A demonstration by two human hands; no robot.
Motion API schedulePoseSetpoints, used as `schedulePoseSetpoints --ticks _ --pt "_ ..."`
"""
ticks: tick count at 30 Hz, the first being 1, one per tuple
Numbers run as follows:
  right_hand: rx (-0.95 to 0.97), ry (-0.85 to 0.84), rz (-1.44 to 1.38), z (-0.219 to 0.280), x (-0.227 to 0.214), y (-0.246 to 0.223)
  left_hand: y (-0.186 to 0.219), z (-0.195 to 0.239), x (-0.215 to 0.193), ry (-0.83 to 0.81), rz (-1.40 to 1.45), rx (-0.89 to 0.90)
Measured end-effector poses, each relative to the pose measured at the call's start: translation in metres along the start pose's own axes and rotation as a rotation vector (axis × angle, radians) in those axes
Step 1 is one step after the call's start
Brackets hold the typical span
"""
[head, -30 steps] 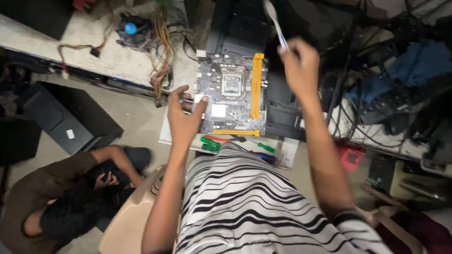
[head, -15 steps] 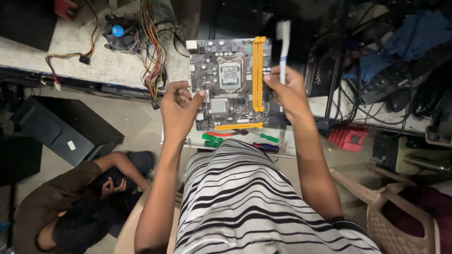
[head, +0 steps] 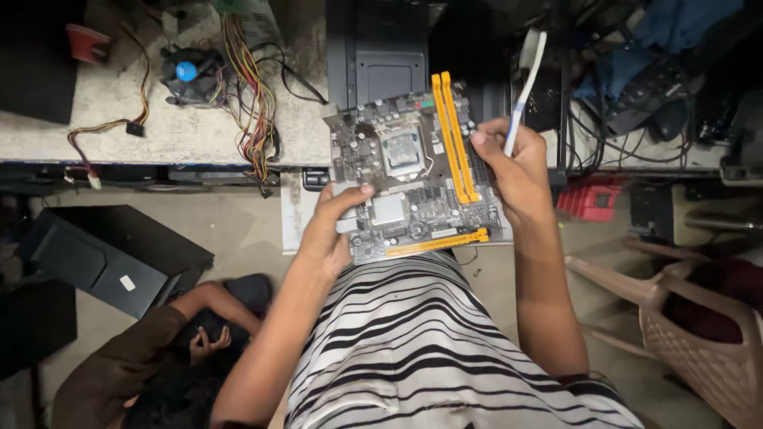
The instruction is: The person holds a computer motherboard and uses a toothbrush to scrub various components, including the yellow RAM slots, the CPU socket area, and the rear I/O ports. The person rotates the board to access different sections while continuing to brush the surface.
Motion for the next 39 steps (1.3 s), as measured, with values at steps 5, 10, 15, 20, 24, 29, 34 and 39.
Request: schedulePoseSetpoints --ticks 5,10,15,20,24,29,34,39 --pt "0.151 0.080 0.098 0.028 -0.028 0.005 -0.005 0.007 0.007 -0.053 -0.123 0.105" --pt "0.069 0.117 0.264 0.086 -0.036 -0.028 0.003 0.021 0.020 -0.165 -0.308 0.319" --pt "-0.067 0.130 0.596 0.130 -0.008 -0.048 0.008 0.025 0.034 -0.251 -0.410 0.496" --pt "-0.274 0.081 0.847 0.120 0.016 -0.070 0.009 0.034 0.043 -0.288 -0.578 0.612" --pt "-0.352 0.109 0.965 0.100 0.031 -0.087 0.003 0.041 0.045 -0.301 -0.615 0.553" --pt "-0.402 0.159 0.936 0.091 0.038 -0.091 0.005 0.046 0.050 -0.379 -0.630 0.570" --pt "-0.389 0.105 0.906 0.112 0.042 -0.093 0.021 0.043 0.045 -0.329 -0.604 0.580" --pt "-0.388 0.150 0.970 0.100 0.040 -0.100 0.017 0.047 0.046 -0.372 -0.654 0.527"
Point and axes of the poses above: each hand's wrist, its own z-axis away from the middle knuckle, its own x-axis out of the palm, y = z × x, the point moved 4 cm from there along -z, towards the middle knuckle, and after that the axes turned 14 degrees about z, right-handed, at the moved point
